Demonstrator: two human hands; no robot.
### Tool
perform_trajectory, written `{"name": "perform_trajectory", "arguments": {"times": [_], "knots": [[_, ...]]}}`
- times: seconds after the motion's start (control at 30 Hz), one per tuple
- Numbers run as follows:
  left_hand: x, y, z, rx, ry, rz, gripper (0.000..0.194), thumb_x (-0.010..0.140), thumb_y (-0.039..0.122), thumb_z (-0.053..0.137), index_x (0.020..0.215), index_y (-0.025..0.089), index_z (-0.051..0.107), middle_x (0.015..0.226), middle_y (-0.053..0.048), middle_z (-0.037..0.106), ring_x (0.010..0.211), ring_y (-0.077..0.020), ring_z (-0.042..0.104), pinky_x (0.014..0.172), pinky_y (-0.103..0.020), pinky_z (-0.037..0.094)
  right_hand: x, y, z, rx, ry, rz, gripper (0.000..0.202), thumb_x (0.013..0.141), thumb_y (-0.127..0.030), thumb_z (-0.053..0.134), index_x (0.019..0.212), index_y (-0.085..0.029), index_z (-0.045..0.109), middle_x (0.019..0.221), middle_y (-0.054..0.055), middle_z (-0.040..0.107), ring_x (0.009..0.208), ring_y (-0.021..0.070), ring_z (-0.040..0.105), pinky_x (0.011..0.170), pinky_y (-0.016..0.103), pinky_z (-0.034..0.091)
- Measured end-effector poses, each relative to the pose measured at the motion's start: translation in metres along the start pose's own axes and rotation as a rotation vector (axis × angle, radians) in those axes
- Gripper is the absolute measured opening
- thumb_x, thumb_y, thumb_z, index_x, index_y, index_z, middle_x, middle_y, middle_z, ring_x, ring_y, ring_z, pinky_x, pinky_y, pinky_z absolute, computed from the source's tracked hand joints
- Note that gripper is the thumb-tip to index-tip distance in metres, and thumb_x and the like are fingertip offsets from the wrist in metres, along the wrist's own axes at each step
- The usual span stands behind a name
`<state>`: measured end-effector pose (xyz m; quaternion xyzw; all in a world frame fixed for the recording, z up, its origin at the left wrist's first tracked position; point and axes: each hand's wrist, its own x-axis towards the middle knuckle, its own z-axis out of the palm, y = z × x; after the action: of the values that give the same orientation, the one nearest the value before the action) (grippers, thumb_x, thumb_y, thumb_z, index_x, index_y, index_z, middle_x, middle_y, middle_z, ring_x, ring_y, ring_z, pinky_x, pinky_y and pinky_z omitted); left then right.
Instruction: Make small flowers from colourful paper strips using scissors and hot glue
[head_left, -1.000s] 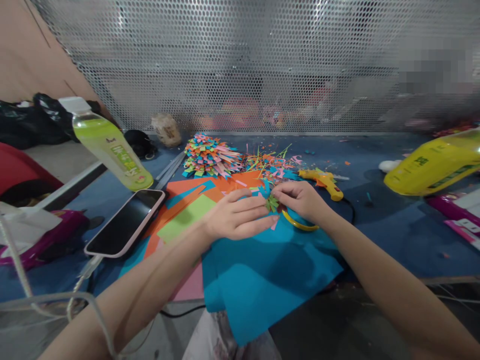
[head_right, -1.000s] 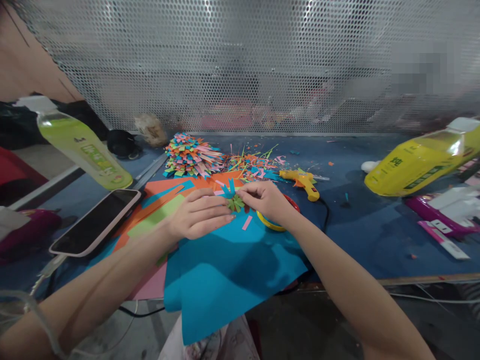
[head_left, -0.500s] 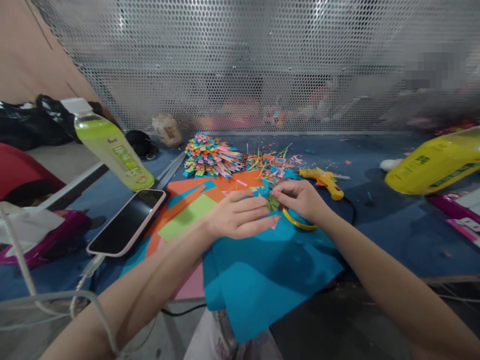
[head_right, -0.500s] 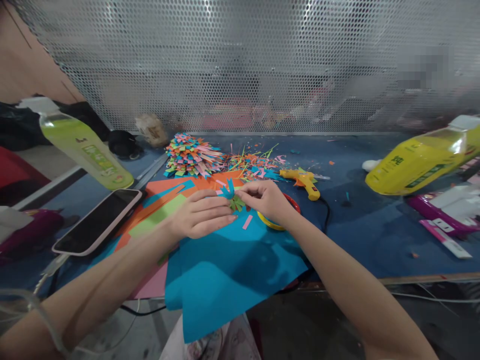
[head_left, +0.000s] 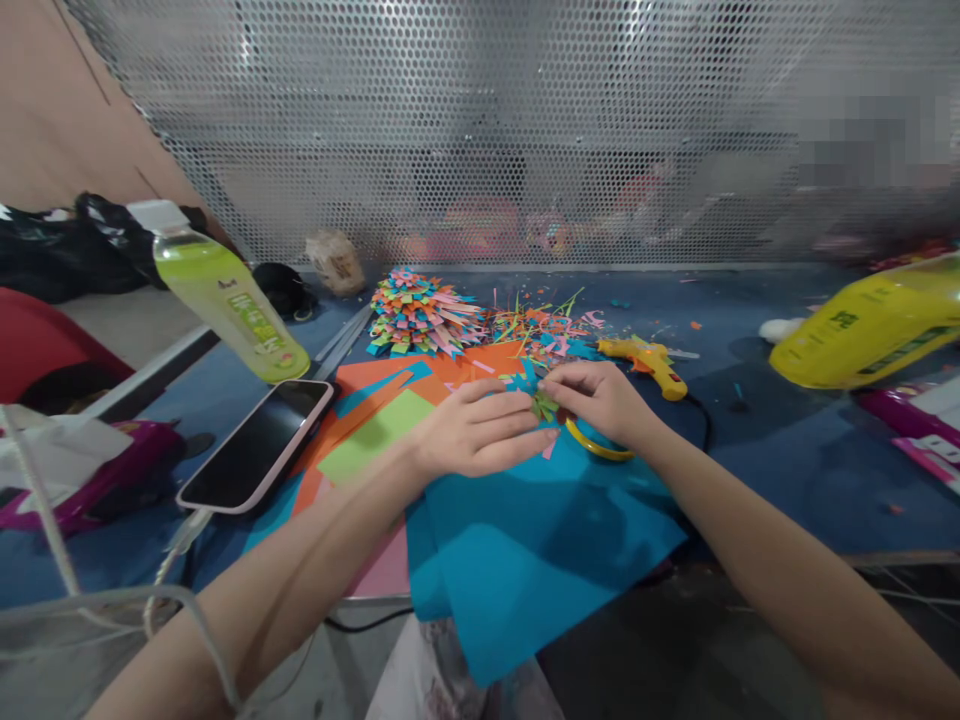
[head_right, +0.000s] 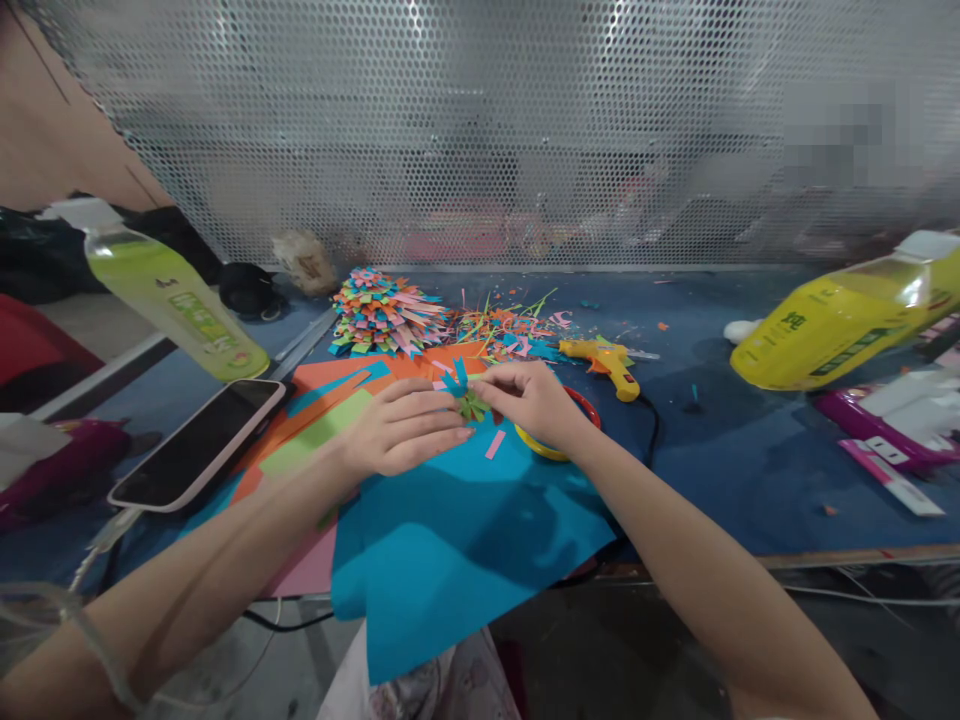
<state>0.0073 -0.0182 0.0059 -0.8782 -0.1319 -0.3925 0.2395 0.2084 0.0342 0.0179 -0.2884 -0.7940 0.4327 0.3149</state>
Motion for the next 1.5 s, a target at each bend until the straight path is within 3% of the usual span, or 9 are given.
{"name": "perform_trajectory", "arguments": {"times": [0.2,0.37,0.5,0.6,0.67,0.77,1.03,1.33,1.5], "knots": [[0.001,0.000,-0.001,0.140,-0.023,0.070,0.018,0.087,0.015,0.052,0.098,0.025,0.061,0.089,0.002,0.074,0.092,-0.0117,0.066,0.087,-0.029,0.048,0.000,0.001,0.002,0.011,-0.006,0.012,0.037,0.078,-0.050,0.060,0.066,-0.015,0.061,0.053,-0.001,0.054,0.048,0.0090,0.049,0.046,0.021,0.038],[-0.001,0.001,0.004,-0.071,0.007,-0.045,0.022,0.084,0.014,0.056,0.104,0.024,0.060,0.093,-0.002,0.073,0.096,-0.0127,0.064,0.086,-0.029,0.047,0.001,0.003,0.001,-0.002,-0.013,0.015,0.039,0.077,-0.052,0.061,0.062,-0.015,0.059,0.051,-0.002,0.051,0.046,0.0081,0.045,0.045,0.022,0.035],[0.001,0.006,0.013,-0.260,0.112,-0.595,0.013,0.082,0.017,0.060,0.094,0.022,0.059,0.088,-0.002,0.070,0.087,-0.0120,0.064,0.075,-0.024,0.049,0.002,0.004,-0.001,0.019,0.020,0.084,0.048,0.087,-0.055,0.045,0.067,-0.015,0.062,0.056,0.003,0.060,0.048,0.0105,0.052,0.046,0.023,0.038],[0.005,0.007,0.019,-0.540,0.373,-1.023,0.039,0.072,0.022,0.070,0.105,0.022,0.049,0.079,0.001,0.066,0.075,-0.0118,0.065,0.063,-0.022,0.049,0.002,0.005,-0.001,-0.024,0.101,0.075,0.048,0.090,-0.052,0.038,0.073,-0.015,0.063,0.068,0.007,0.067,0.054,0.0116,0.057,0.050,0.023,0.041],[0.005,0.005,0.021,-0.728,0.473,-1.228,0.049,0.067,0.024,0.075,0.106,0.021,0.045,0.077,0.002,0.065,0.069,-0.0112,0.064,0.058,-0.022,0.048,0.002,0.006,-0.001,-0.090,0.120,0.020,0.040,0.089,-0.049,0.043,0.079,-0.015,0.063,0.075,0.006,0.068,0.059,0.0118,0.058,0.055,0.023,0.044],[0.004,0.002,0.024,-0.881,0.492,-1.416,0.053,0.062,0.028,0.078,0.104,0.019,0.047,0.079,0.001,0.066,0.061,-0.0099,0.061,0.051,-0.021,0.046,0.002,0.008,0.003,-0.098,0.103,0.001,0.030,0.084,-0.045,0.055,0.088,-0.017,0.061,0.083,0.005,0.067,0.067,0.0135,0.060,0.061,0.026,0.047],[0.003,0.004,0.030,-1.125,0.445,-1.532,0.050,0.068,0.037,0.074,0.107,0.017,0.050,0.076,0.002,0.064,0.060,-0.0096,0.060,0.050,-0.021,0.045,0.003,0.007,0.007,0.069,0.058,0.124,0.024,0.072,-0.037,0.068,0.080,-0.016,0.059,0.067,0.001,0.060,0.058,0.0120,0.056,0.055,0.026,0.047],[-0.001,0.002,0.029,-1.121,0.383,-1.484,0.059,0.062,0.024,0.078,0.114,0.018,0.051,0.074,0.002,0.068,0.060,-0.0088,0.061,0.053,-0.019,0.043,0.004,0.011,0.007,0.162,0.060,0.104,0.020,0.071,-0.033,0.069,0.080,-0.018,0.059,0.064,-0.002,0.058,0.052,0.0095,0.053,0.052,0.025,0.046],[0.002,0.003,0.027,-1.096,0.367,-1.529,0.058,0.066,0.031,0.075,0.116,0.019,0.049,0.071,0.003,0.065,0.053,-0.0064,0.056,0.047,-0.017,0.039,0.003,0.011,0.006,0.105,0.046,0.087,0.019,0.072,-0.033,0.067,0.080,-0.016,0.061,0.067,0.000,0.061,0.056,0.0109,0.056,0.055,0.025,0.046]]}}
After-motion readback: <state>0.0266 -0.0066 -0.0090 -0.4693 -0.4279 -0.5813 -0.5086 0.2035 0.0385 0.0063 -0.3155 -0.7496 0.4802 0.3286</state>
